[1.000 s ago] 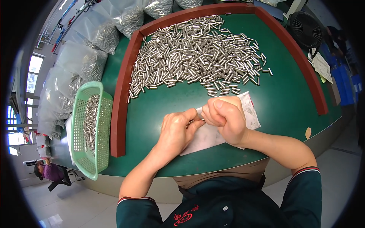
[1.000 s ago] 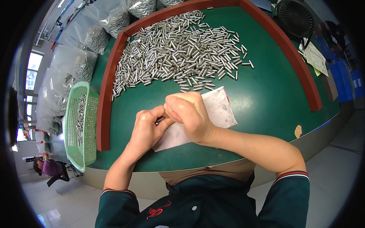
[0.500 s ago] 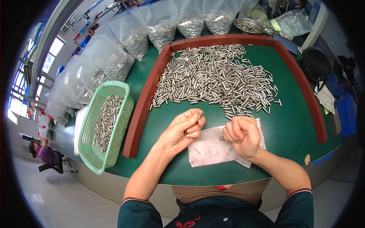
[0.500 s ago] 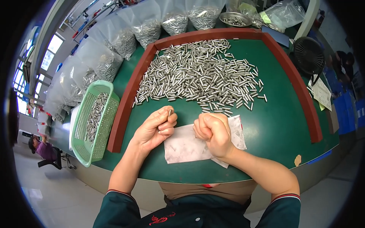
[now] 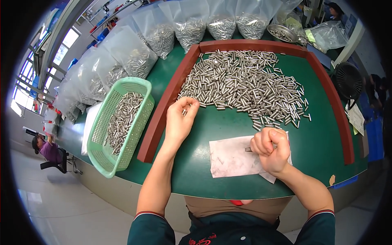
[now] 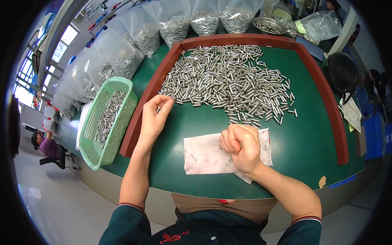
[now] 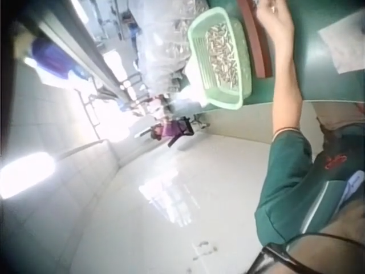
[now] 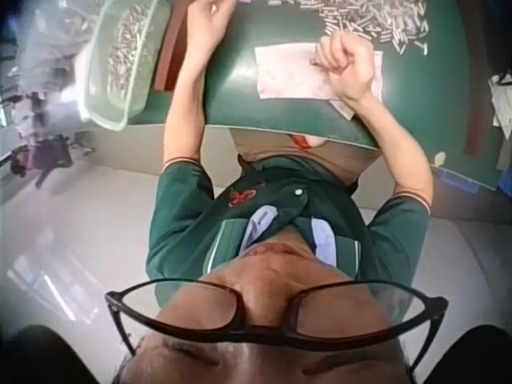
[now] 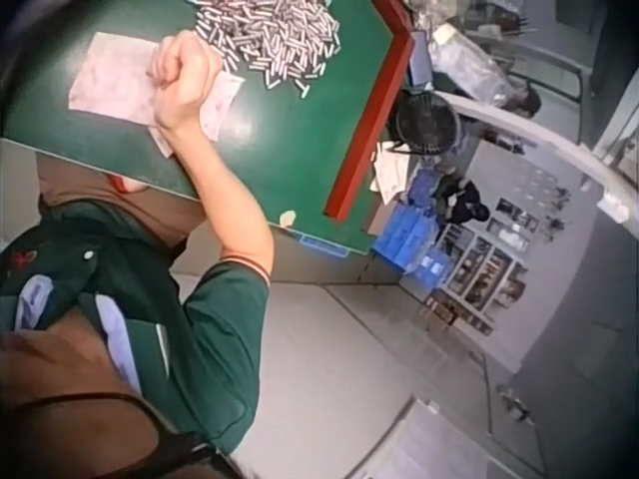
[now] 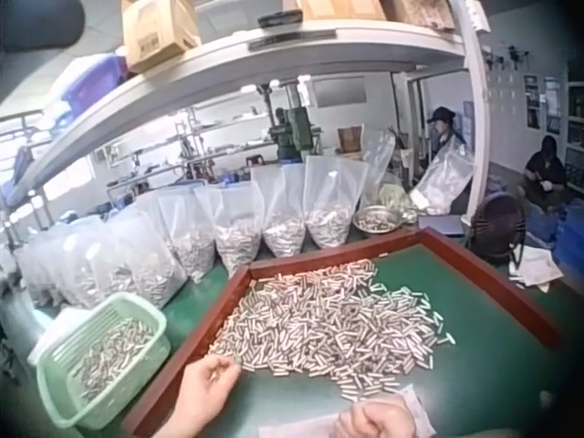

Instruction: Picking and assembling small metal pins or components by hand at a workbench.

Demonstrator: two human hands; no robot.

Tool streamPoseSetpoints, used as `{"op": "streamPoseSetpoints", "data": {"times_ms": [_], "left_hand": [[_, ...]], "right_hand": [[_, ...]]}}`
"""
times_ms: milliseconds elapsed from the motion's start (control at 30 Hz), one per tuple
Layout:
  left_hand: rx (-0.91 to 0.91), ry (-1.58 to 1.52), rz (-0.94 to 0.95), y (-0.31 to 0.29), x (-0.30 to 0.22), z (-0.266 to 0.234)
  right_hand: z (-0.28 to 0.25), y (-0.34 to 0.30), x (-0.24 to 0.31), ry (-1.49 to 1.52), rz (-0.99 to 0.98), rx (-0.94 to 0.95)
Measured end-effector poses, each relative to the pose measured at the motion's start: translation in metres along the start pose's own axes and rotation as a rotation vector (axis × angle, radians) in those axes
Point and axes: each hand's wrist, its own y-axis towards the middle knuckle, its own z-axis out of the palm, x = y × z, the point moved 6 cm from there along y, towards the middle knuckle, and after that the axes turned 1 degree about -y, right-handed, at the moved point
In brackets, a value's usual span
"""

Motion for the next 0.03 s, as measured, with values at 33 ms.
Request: {"op": "streamPoseSetpoints", "data": {"times_ms": [33], "left_hand": [[-0.087,0.383,0.262,0.0003,-0.0093,-0.0008]], "right_hand": [[0.0000,0.0001,0.0002,-0.012,-0.001,0.002]]}}
